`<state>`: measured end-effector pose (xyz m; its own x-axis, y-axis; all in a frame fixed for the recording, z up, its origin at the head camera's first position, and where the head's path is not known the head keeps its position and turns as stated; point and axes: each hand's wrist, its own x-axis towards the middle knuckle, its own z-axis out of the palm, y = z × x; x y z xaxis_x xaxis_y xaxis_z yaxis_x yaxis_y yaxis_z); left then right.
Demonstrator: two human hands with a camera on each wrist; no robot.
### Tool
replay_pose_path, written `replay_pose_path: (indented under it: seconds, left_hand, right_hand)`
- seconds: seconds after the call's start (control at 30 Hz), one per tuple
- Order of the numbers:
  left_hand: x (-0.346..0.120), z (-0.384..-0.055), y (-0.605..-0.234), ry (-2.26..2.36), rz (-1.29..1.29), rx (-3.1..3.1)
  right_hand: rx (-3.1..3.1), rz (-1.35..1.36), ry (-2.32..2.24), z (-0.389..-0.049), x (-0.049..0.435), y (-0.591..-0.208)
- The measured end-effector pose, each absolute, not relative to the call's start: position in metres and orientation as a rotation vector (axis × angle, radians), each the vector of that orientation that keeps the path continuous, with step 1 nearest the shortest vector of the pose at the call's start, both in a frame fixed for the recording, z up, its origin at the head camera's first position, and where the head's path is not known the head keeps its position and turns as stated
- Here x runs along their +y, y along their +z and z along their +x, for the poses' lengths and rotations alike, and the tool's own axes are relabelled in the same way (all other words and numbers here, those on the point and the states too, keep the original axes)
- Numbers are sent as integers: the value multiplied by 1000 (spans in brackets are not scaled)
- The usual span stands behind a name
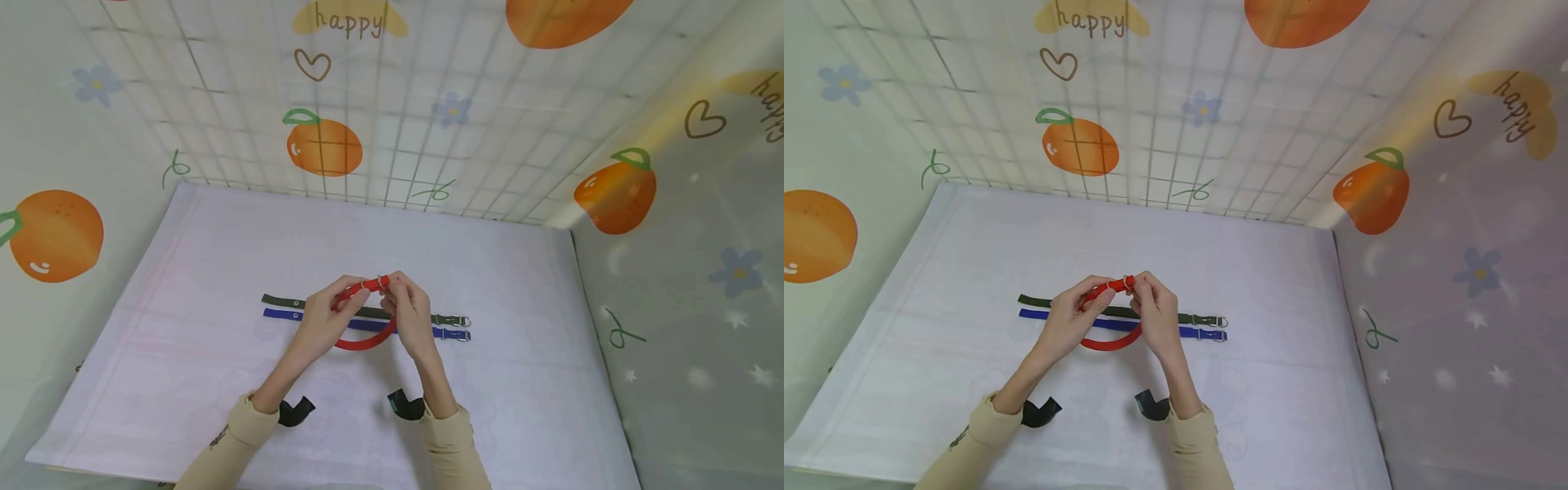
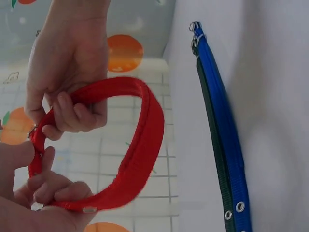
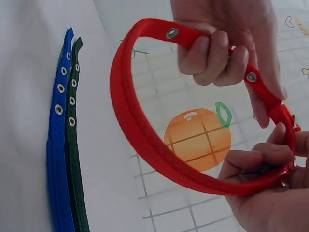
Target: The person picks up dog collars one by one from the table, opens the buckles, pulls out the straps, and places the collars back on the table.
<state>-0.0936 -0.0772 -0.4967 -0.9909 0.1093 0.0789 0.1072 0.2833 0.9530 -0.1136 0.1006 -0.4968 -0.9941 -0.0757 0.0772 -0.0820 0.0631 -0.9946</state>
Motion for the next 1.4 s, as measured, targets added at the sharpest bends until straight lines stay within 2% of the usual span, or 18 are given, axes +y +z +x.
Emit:
replay_pose_path:
  seconds: [0.27, 0.53, 0.87, 1.4]
  left_hand:
    - [-78, -92, -499, 1867, 182, 2519]
    - [-78, -91, -492, 1607, 484, 2627]
    - [-77, -93, -492, 1770, 207, 2612]
    - [-87, -95, -496, 1805, 39, 2546]
  right_hand:
    - [-2306, 176, 2121, -113, 101, -497]
    - [-2367, 222, 2025, -112, 102, -498]
    - [-2342, 186, 2084, -112, 101, -497]
    - [-2097, 136, 2302, -118, 109, -494]
